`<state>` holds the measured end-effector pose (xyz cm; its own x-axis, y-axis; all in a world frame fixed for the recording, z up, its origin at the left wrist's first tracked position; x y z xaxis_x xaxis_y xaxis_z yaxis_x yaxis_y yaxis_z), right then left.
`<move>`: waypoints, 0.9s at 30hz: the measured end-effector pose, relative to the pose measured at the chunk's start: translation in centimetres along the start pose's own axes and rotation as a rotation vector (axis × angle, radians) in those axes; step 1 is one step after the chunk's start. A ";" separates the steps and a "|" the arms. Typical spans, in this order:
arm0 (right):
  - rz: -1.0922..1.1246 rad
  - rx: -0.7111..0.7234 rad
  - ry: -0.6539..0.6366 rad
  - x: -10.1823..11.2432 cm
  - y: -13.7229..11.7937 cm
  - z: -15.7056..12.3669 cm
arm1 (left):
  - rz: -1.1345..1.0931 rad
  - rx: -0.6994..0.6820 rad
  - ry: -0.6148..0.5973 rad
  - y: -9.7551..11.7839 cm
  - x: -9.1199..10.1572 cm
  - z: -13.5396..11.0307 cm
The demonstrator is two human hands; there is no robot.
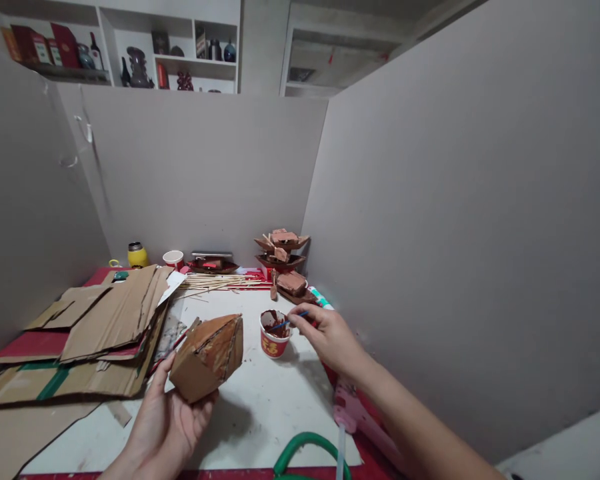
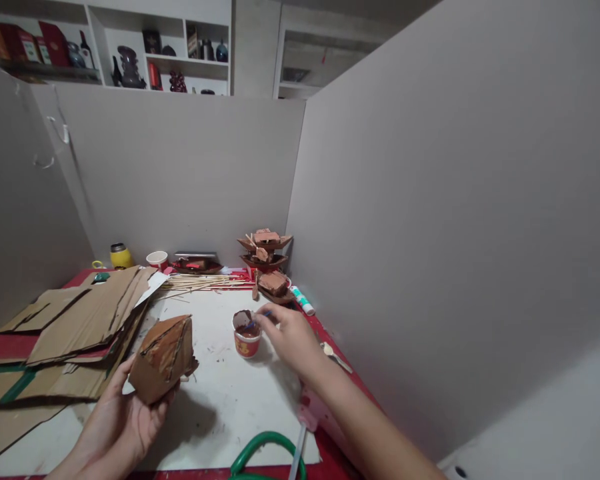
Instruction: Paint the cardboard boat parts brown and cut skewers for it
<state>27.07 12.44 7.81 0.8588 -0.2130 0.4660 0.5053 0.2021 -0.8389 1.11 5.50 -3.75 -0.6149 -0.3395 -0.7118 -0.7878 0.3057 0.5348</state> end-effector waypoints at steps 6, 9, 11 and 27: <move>0.182 -0.048 0.159 3.5 1.3 -1.1 | 0.000 -0.018 0.008 0.0 0.2 0.3; 0.298 -0.081 0.207 4.3 2.0 -1.9 | 0.004 -0.006 0.019 -0.3 0.4 0.2; 0.393 -0.101 0.258 4.9 2.6 -2.4 | 0.001 -0.006 0.016 -0.3 0.4 0.2; 0.971 -0.081 0.199 3.9 -2.4 -5.8 | -0.024 0.068 0.003 -1.4 0.4 -0.1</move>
<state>28.75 5.59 10.00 0.8631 -0.1480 -0.4829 -0.4232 0.3098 -0.8514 1.93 4.84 -4.74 -0.5963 -0.3503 -0.7223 -0.7980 0.3571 0.4855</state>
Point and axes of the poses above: each hand's wrist, its own z-axis towards the middle knuckle, its own x-axis out of the back of the hand, y = z × x, the point moved 10 cm from there along z, towards the middle knuckle, and after that the axes turned 10 degrees about -x, right-handed, at the moved point
